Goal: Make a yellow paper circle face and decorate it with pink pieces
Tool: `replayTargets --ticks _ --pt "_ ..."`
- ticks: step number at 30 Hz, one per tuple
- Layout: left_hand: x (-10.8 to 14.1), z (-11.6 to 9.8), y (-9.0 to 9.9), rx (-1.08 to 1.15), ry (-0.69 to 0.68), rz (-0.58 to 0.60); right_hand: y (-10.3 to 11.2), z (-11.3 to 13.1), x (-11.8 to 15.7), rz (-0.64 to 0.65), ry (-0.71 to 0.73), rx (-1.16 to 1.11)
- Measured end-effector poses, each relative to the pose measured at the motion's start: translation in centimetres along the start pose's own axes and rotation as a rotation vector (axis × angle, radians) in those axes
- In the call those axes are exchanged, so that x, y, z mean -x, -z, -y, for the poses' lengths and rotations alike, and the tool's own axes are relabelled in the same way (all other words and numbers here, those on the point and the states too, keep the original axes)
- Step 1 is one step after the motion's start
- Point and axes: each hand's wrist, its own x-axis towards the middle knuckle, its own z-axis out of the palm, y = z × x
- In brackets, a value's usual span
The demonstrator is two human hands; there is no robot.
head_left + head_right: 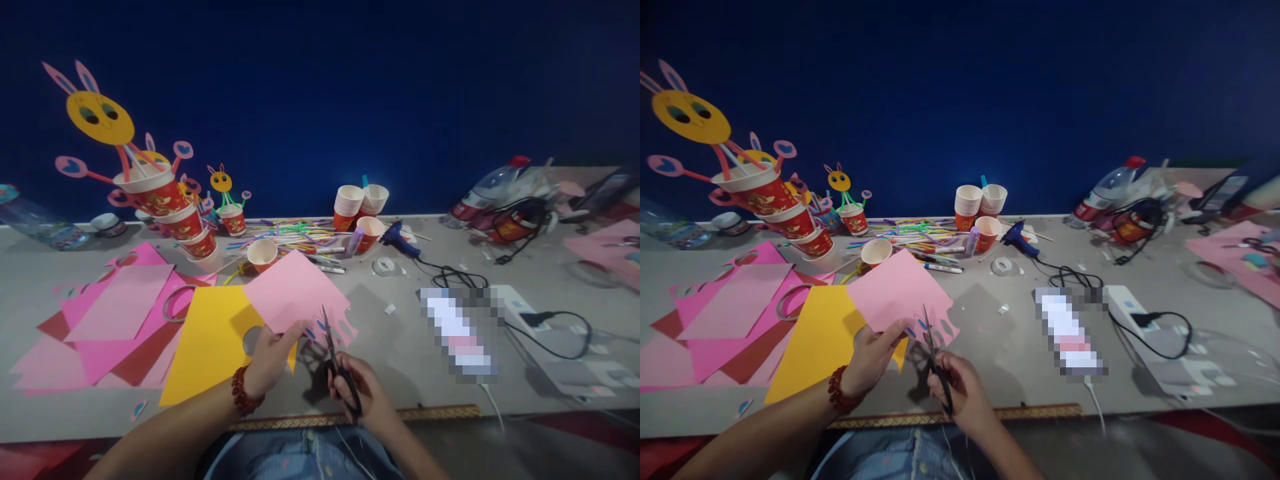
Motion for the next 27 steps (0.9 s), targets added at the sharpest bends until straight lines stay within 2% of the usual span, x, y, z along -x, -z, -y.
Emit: replayTargets --ticks 9,16,27 --pt "-0.2 0.9 0.3 0.048 0.007 0.036 0.8 0.3 0.2 -0.004 0.079 0.085" --pt "-0.4 1.1 0.4 0.095 -0.004 0.061 1.3 0.7 0.3 0.033 0.073 0.15" --pt "-0.4 0.0 0.3 0.094 0.02 0.108 2.0 0.7 0.4 0.022 0.041 0.152"
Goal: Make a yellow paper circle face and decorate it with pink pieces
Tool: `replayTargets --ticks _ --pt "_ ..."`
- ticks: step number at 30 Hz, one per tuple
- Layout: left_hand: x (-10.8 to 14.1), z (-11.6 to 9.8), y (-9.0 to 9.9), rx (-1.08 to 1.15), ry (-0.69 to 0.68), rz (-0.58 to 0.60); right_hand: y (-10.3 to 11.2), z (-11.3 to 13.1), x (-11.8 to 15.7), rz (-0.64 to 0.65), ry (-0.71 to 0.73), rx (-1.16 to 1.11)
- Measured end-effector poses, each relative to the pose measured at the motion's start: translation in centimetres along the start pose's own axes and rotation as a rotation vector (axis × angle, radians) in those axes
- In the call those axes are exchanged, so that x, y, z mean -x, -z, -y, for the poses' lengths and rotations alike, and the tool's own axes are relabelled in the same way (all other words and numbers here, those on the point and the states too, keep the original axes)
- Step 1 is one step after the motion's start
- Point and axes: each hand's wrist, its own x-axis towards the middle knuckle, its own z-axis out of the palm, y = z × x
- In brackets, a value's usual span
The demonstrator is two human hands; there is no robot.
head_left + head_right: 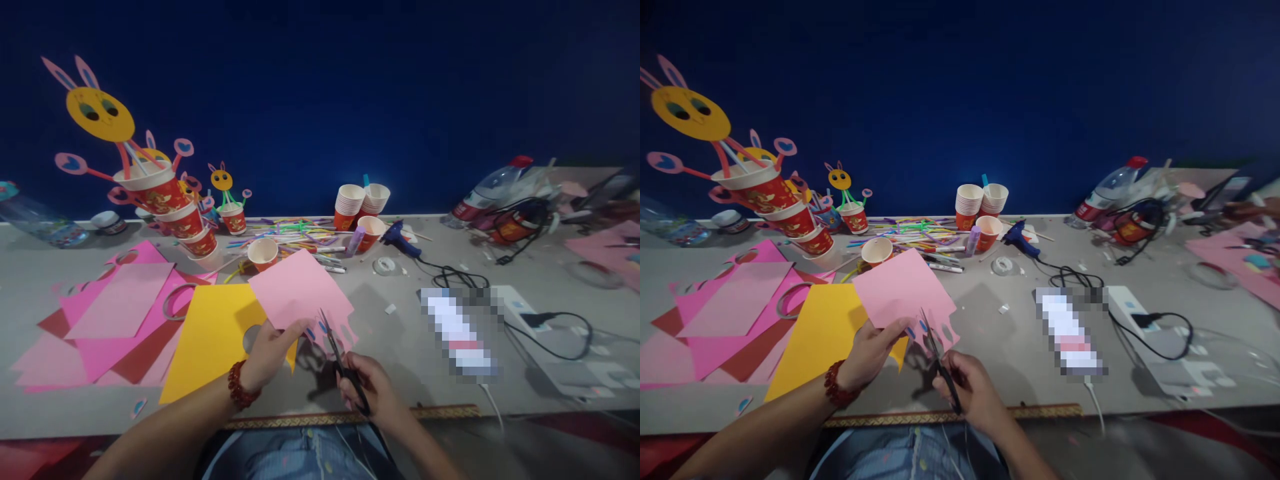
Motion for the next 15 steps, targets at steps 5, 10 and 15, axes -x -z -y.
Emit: replayTargets --ticks 5,10,15 --pt "-0.11 -0.24 0.08 -0.037 -0.002 -0.014 0.45 -0.07 -0.04 0.024 -0.01 0.028" --pt "-0.08 -0.62 0.02 -0.078 0.014 -0.013 0.66 0.12 -0.11 0.042 -0.021 0.032" --pt "-0.17 -0.36 0.2 -0.079 0.015 -0.001 0.76 0.63 -0.19 0.064 -0.003 0.077"
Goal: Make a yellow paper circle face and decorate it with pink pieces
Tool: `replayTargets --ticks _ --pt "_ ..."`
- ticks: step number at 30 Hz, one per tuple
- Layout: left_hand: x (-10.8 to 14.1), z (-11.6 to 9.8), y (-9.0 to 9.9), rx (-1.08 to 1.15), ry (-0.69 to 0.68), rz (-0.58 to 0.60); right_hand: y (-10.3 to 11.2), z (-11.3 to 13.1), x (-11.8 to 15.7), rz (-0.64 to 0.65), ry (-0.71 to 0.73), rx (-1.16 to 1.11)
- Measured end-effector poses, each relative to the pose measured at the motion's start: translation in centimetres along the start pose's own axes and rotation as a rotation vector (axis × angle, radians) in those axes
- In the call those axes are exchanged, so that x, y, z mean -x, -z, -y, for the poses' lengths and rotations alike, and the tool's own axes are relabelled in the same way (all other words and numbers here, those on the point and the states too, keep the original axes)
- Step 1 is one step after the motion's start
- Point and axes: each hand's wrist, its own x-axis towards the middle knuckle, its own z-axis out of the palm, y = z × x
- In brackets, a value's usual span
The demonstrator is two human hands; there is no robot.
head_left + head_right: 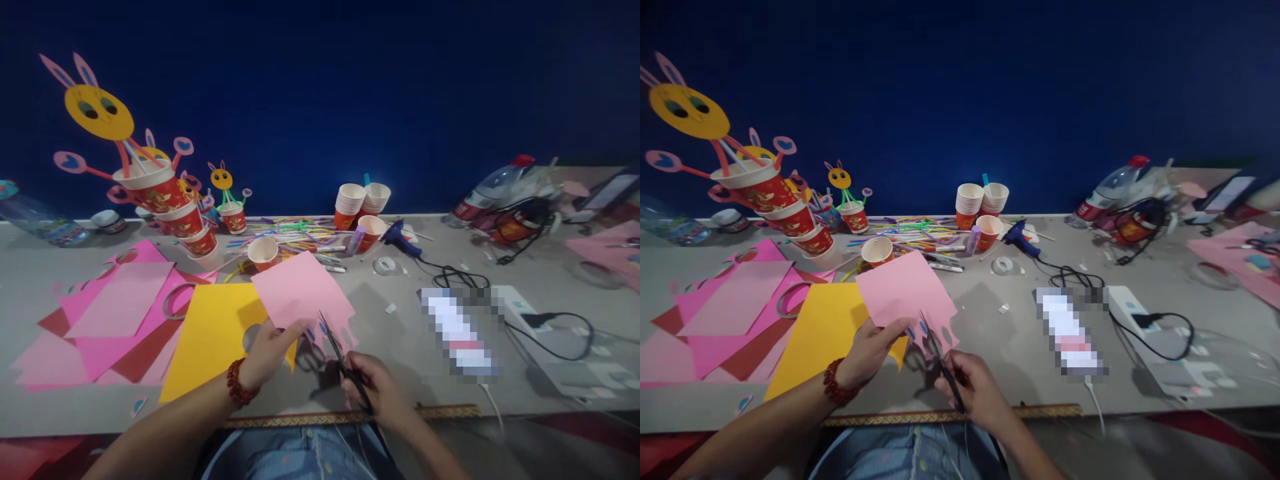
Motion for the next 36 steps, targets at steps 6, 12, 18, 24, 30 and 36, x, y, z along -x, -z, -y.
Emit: replayTargets --ticks 6,12,18,24,30,36 --pt "-0.1 -0.3 0.1 -0.003 0.002 0.025 0.3 0.2 0.0 0.018 -0.005 0.006" --pt "-0.2 -0.7 0.1 -0.019 -0.005 0.035 0.6 0.2 0.0 0.037 0.014 0.043" --pt "-0.3 -0.5 0.2 0.003 0.015 0.028 1.1 -0.1 -0.1 0.033 0.077 0.091" --pt "-0.3 -0.4 0.3 -0.006 0.03 0.043 1.5 -0.3 -0.1 0.07 0.027 0.07" --pt "-0.4 -0.9 0.3 0.011 0.023 0.084 1.7 -0.2 -0.1 0.096 0.052 0.089" --pt "-0.5 -0.9 0.4 0.015 0.017 0.09 2.1 -0.4 -0.2 0.078 0.108 0.146"
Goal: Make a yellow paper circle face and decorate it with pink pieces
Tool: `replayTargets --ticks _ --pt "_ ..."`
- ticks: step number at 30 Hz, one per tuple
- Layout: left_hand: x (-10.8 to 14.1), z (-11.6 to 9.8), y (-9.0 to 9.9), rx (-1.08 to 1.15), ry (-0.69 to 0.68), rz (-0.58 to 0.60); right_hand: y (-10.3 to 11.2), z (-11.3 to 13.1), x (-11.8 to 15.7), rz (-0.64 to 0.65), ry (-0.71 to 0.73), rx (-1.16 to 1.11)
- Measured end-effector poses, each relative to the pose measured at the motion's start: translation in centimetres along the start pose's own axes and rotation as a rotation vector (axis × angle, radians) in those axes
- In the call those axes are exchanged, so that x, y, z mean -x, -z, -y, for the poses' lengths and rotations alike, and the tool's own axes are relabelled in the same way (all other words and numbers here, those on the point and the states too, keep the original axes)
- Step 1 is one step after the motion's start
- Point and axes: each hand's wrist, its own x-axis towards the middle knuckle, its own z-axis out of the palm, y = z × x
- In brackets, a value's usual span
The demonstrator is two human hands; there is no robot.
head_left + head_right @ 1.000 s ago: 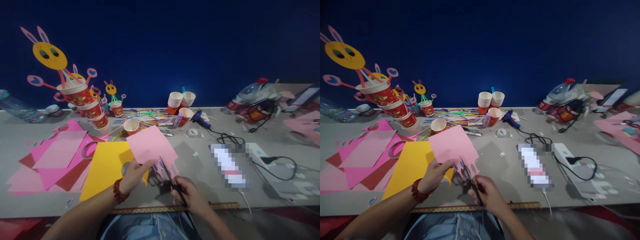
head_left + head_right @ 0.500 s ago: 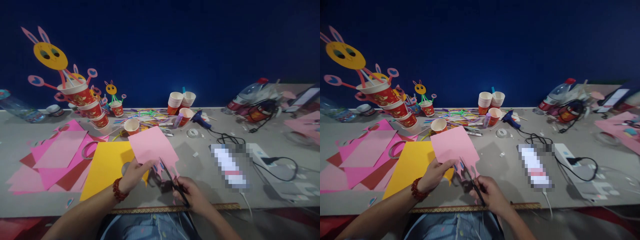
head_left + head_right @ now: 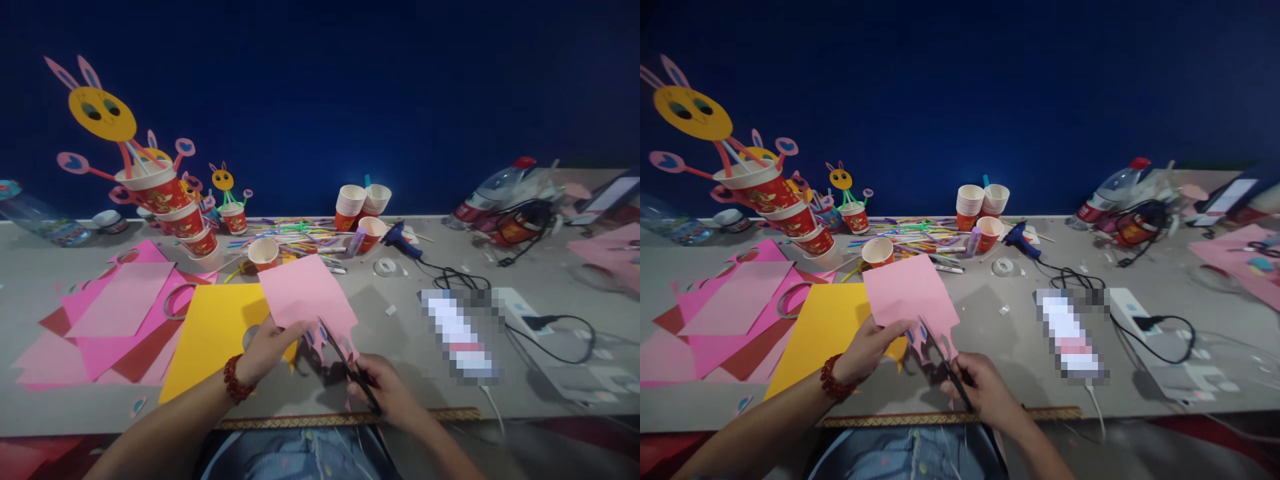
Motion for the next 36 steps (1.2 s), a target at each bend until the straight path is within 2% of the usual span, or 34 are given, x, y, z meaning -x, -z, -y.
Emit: replayTargets --ticks 9,16,23,31,36 --pt "0.0 -0.7 0.0 -0.023 -0.012 0.043 0.5 1.0 0.0 0.04 -0.061 -0.01" --pt "-0.1 -1.0 0.1 -0.05 -0.005 0.056 1.0 0.7 0.0 0.078 -0.081 0.028" --pt "-0.3 -1.1 0.3 -0.063 0.011 0.088 1.7 0.6 -0.1 0.074 -0.04 0.202" --pt "-0.3 -1.5 0.3 -0.103 0.016 0.143 2.1 0.5 -0.2 0.078 0.004 0.24" --pt "-0.3 -1.7 0.3 -0.13 0.018 0.125 2.3 0.7 -0.3 0.092 0.017 0.256"
